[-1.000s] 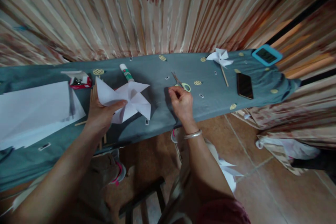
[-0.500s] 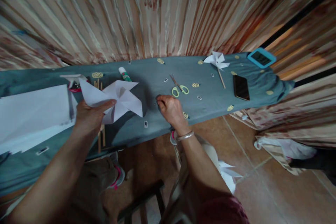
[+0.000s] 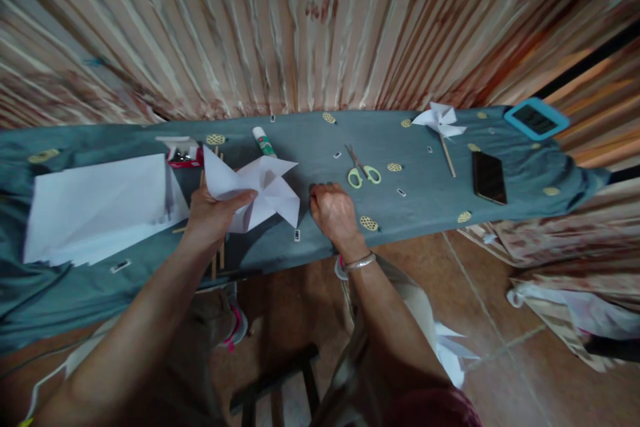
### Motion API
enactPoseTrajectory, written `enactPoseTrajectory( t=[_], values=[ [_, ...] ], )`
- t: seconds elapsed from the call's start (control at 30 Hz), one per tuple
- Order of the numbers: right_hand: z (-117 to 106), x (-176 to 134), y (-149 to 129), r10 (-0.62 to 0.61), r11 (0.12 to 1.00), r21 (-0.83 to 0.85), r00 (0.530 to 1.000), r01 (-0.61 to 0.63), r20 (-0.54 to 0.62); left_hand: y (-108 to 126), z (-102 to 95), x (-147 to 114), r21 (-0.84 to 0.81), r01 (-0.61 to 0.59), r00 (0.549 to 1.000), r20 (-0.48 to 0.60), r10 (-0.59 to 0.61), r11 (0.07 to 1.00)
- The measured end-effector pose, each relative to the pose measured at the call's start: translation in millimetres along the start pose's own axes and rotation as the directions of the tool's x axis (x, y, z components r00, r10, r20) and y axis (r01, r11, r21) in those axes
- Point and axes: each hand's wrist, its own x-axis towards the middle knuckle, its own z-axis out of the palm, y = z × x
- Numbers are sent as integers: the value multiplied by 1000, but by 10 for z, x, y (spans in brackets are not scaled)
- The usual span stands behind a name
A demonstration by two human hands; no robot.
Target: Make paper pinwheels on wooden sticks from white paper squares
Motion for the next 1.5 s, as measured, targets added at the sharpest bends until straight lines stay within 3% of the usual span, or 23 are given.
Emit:
enactPoseTrajectory(
  t=[0.37, 0.57, 0.87, 0.97, 1.03, 1.13, 1.27, 1.33, 1.5],
  values=[
    [-16, -95, -12, -104, 992, -70, 994, 103, -16, -11, -30, 6, 19, -27, 1000, -4, 27, 999],
    [20, -52, -4, -11, 1000, 1, 1000, 11, -27, -30, -21, 9, -53, 10, 1000, 2, -10, 999],
    [31, -110, -13, 16, 1000, 6, 999, -16, -51, -37, -50, 26, -19, -28, 1000, 14, 28, 999],
    [-48, -112, 3, 65, 985, 169, 991, -45, -118, -46, -55, 27, -21, -13, 1000, 4, 13, 1000],
    [-137, -111, -7, 160, 912, 404, 966, -65, -204, -46, -49, 22, -7, -28, 1000, -6, 28, 1000],
    [-257, -124, -92, 306, 668, 742, 927, -48, -215, -35, -20, 2, 34, -61, 998, -21, 62, 998],
    [-237, -147, -295, 267, 374, 925, 948, 66, -176, -29, 38, -33, 77, -59, 997, -38, 62, 995],
    [-164, -135, -382, 224, 332, 936, 954, 116, -198, -32, 62, -51, 80, -72, 997, -33, 74, 994],
    [-15, -45, -469, 207, 398, 910, 955, 117, -213, -18, 99, -84, 52, -90, 996, 15, 89, 995]
  ],
)
